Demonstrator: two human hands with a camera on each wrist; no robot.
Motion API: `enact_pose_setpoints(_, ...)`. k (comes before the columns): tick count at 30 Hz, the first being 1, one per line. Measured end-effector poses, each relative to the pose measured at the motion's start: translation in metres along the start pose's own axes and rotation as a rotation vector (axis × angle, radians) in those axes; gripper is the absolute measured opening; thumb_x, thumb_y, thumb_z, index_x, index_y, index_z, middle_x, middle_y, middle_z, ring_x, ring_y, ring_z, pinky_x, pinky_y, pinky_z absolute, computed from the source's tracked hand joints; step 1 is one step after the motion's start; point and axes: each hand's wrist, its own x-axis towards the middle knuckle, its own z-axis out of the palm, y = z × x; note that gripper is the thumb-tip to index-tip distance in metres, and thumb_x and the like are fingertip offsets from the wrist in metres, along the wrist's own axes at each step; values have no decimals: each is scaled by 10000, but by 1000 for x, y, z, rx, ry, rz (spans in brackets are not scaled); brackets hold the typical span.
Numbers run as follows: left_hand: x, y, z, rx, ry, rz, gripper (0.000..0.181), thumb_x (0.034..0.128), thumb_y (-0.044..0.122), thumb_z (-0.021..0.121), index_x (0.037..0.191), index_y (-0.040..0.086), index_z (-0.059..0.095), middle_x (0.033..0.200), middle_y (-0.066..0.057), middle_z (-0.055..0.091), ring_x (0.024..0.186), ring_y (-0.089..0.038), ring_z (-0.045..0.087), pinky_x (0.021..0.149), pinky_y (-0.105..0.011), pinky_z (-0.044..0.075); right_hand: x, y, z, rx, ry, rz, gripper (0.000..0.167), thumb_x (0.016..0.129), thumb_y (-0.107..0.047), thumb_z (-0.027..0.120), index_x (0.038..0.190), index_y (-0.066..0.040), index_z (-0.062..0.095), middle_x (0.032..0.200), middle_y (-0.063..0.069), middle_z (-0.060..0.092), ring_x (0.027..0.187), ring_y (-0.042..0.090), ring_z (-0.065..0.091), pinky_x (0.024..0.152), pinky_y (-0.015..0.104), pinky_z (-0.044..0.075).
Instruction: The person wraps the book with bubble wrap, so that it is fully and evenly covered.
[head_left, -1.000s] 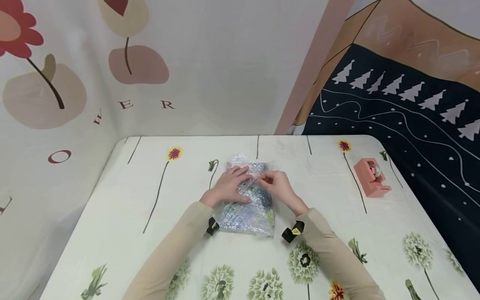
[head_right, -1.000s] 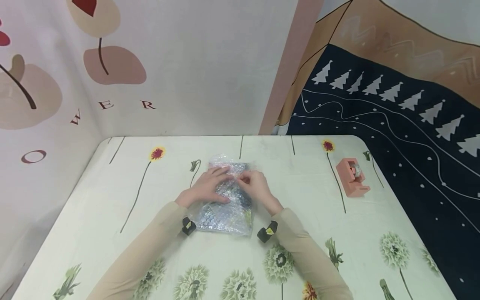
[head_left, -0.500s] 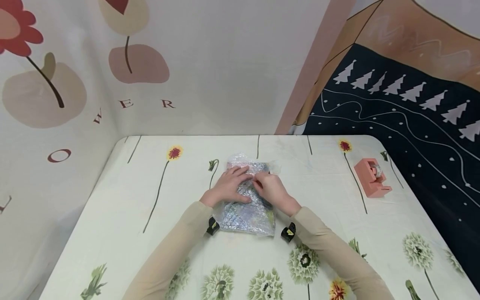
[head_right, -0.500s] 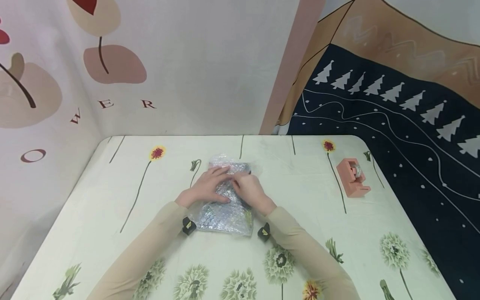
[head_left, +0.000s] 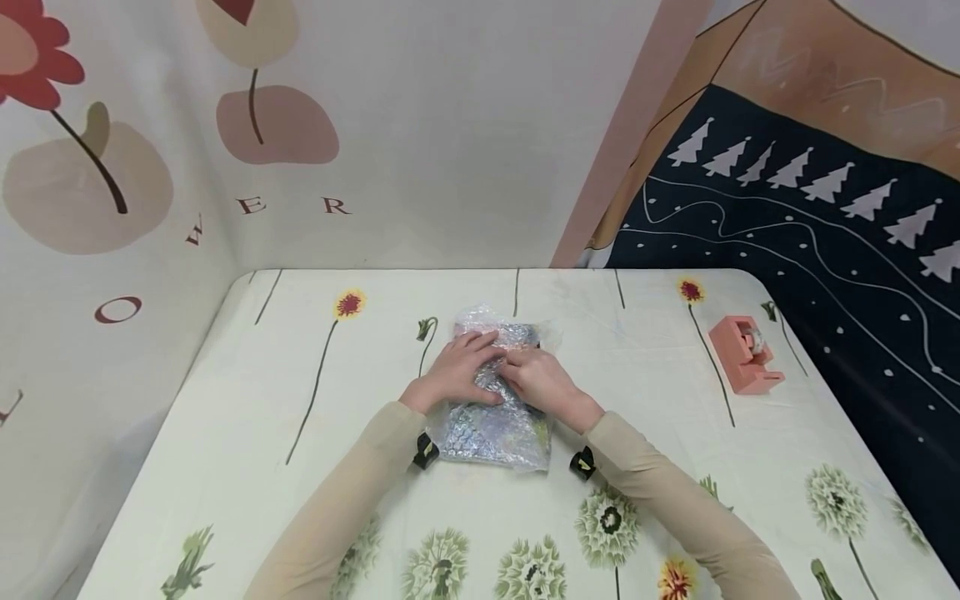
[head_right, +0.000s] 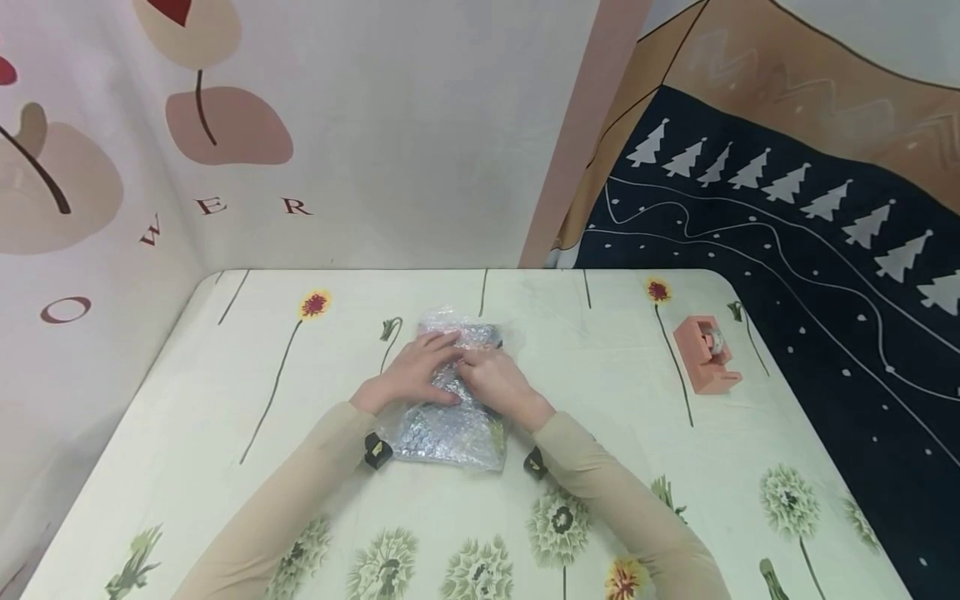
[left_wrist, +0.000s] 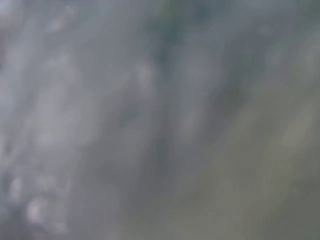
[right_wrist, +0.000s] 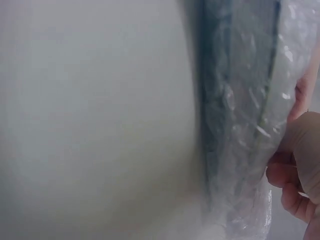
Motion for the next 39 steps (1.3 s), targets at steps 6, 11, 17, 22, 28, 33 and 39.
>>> enact_pose_setpoints(6, 0, 1, -1, -3, -7, -9, 770, 723, 445, 758, 1369, 136, 474, 1526, -124, 249, 1381, -350, 200, 1105, -547, 181, 1, 2, -1, 15, -79, -26, 128, 821, -65, 683, 934, -80, 739, 809, 25, 610, 726, 161, 613, 680, 290, 533)
enact_pose_setpoints(11, 0, 1, -1, -8, 0, -5, 760, 726, 445, 755, 1363, 135, 479, 1523, -125, 255, 1378, -352, 207, 1097, -552, 196, 1, 6, -5, 67, -128, -32, 147, 840, -86, 681, 976, -78, 734, 878, 48, 625, 789, 181, 621, 709, 311, 537)
enact_pose_setpoints(17, 0, 2, -2, -9, -2, 1, 761, 730, 452, 751, 1365, 133, 477, 1524, -128, 251, 1380, -346, 206, 1096, -555, 195, -4, 8, -9, 141, -184, -26, 219, 868, -113, 645, 1068, -48, 707, 913, 51, 591, 712, 133, 569, 617, 257, 519)
enact_pose_setpoints(22, -1, 3, -2, -7, -3, 4, 761, 738, 457, 745, 1368, 129, 473, 1523, -130, 251, 1380, -342, 207, 1095, -557, 197, -11, 8, -12, 211, -217, 8, 281, 874, -140, 638, 1124, -19, 676, 902, 39, 551, 658, 90, 505, 578, 205, 469)
enact_pose_setpoints(28, 0, 2, -1, -1, -8, 2, 752, 747, 456, 737, 1370, 131, 470, 1524, -126, 251, 1379, -345, 207, 1093, -556, 203, -22, 6, -20, 341, -201, 54, 226, 858, -91, 658, 1057, 10, 696, 972, 67, 599, 788, 138, 581, 686, 235, 515)
enact_pose_setpoints(33, 0, 1, 0, 3, -5, 1, 743, 750, 458, 734, 1367, 137, 472, 1522, -128, 255, 1376, -346, 212, 1091, -557, 208, -29, 6, -23, 368, -181, 45, 175, 856, -58, 659, 1001, 25, 708, 1038, 111, 613, 896, 195, 608, 772, 275, 527)
enact_pose_setpoints(39, -1, -1, 1, -38, 13, 23, 742, 749, 461, 733, 1355, 115, 484, 1516, -144, 262, 1376, -356, 207, 1086, -575, 199, -31, 7, -25, 373, -193, 74, 221, 850, -82, 669, 1054, -2, 693, 1054, 102, 639, 942, 204, 615, 810, 315, 526)
